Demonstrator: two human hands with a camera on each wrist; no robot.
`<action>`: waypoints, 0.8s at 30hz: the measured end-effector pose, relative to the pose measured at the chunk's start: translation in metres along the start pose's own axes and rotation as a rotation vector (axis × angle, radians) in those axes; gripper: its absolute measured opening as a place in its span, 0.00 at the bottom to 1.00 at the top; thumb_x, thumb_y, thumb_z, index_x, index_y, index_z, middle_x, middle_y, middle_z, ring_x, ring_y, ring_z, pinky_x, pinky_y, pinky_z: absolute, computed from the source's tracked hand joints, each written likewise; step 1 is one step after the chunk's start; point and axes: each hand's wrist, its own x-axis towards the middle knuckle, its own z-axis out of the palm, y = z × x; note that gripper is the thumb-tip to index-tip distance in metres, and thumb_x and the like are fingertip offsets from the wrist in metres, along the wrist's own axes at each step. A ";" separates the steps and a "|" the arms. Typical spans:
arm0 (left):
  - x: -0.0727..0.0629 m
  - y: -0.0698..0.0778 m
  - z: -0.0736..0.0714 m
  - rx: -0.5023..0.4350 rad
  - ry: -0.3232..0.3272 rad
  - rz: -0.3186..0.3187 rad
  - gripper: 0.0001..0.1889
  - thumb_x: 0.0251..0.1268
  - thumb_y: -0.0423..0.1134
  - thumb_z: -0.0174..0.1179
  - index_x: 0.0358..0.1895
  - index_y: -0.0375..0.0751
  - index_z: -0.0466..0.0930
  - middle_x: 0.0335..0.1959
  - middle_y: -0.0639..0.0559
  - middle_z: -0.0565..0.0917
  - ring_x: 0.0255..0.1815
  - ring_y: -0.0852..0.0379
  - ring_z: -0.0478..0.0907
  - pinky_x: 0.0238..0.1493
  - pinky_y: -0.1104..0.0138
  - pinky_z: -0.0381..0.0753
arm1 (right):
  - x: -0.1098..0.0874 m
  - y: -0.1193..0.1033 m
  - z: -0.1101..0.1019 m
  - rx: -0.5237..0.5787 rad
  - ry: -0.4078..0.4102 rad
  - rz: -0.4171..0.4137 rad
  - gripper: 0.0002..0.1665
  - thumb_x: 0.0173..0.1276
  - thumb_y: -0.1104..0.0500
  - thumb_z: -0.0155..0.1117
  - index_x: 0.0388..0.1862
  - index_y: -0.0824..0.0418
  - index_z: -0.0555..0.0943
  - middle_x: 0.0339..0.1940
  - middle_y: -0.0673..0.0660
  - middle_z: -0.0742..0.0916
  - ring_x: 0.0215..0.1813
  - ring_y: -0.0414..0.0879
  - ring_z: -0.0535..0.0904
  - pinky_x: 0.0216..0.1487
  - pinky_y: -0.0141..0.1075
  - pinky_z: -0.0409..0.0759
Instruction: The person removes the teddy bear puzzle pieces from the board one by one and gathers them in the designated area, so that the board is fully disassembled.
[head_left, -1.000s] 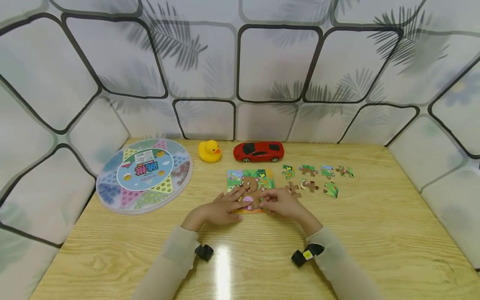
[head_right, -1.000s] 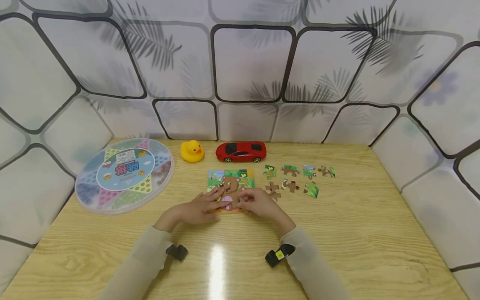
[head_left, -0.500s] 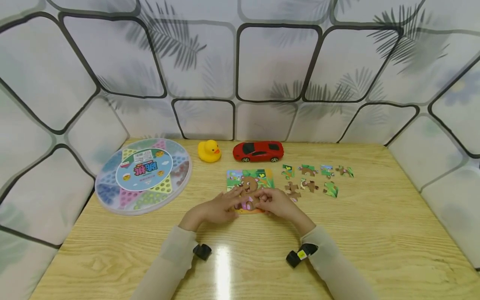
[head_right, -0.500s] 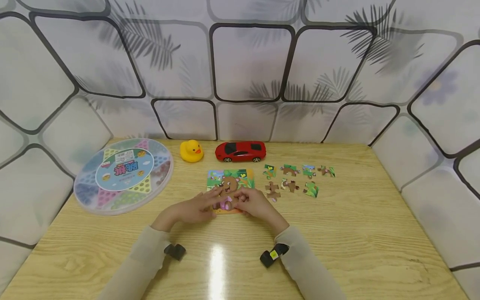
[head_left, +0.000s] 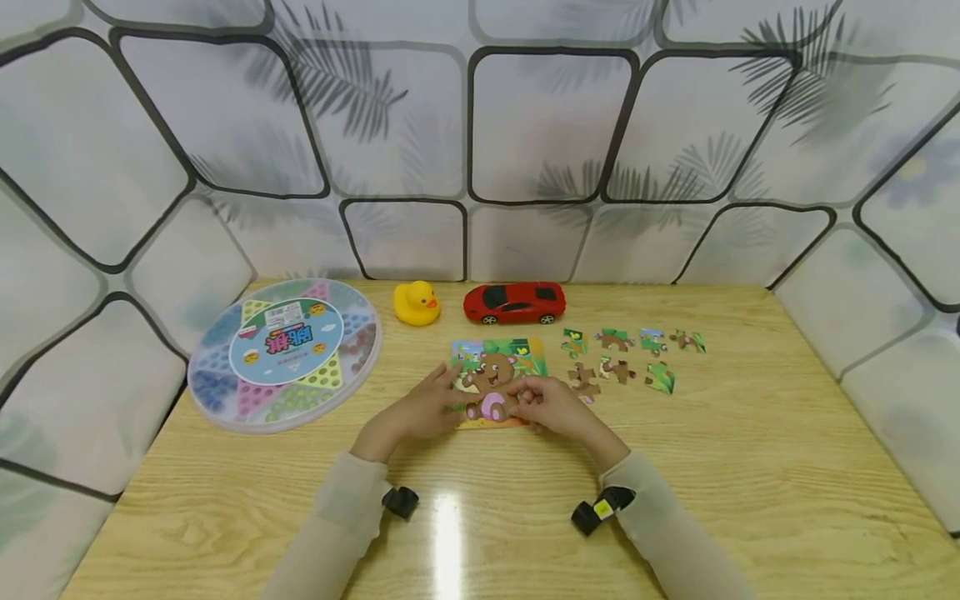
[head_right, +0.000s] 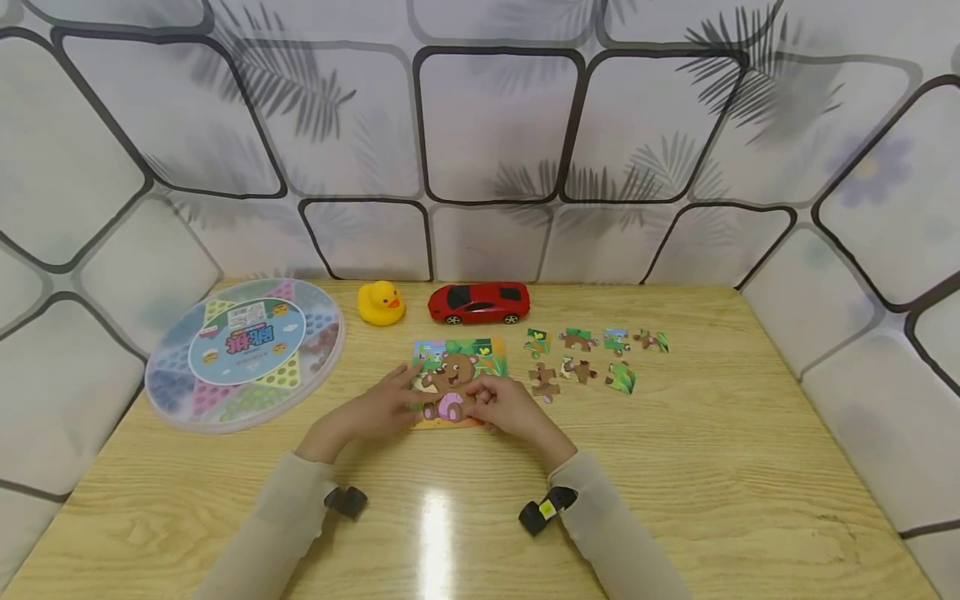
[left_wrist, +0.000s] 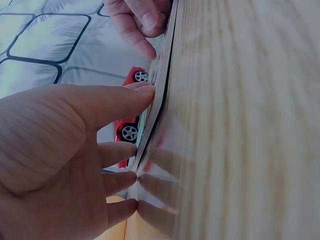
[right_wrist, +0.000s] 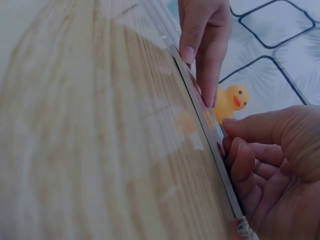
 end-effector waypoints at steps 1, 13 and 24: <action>0.000 0.000 0.000 -0.004 0.000 -0.003 0.19 0.66 0.37 0.58 0.59 0.42 0.78 0.72 0.28 0.51 0.73 0.32 0.43 0.70 0.44 0.44 | 0.000 0.001 0.000 -0.002 0.002 -0.001 0.17 0.65 0.69 0.60 0.52 0.75 0.76 0.24 0.56 0.78 0.18 0.42 0.69 0.19 0.30 0.67; 0.002 -0.005 0.001 -0.082 0.022 -0.018 0.18 0.65 0.38 0.60 0.58 0.46 0.79 0.72 0.31 0.51 0.71 0.26 0.44 0.69 0.44 0.46 | -0.002 0.002 -0.003 -0.208 0.088 -0.007 0.16 0.62 0.62 0.67 0.49 0.65 0.81 0.18 0.49 0.76 0.18 0.39 0.65 0.19 0.29 0.61; 0.002 -0.005 0.003 -0.007 0.148 0.017 0.14 0.60 0.34 0.63 0.50 0.45 0.85 0.67 0.28 0.63 0.67 0.29 0.59 0.67 0.44 0.56 | 0.000 -0.001 -0.002 -0.210 0.065 0.015 0.14 0.61 0.64 0.66 0.46 0.64 0.80 0.20 0.50 0.76 0.16 0.39 0.65 0.18 0.31 0.63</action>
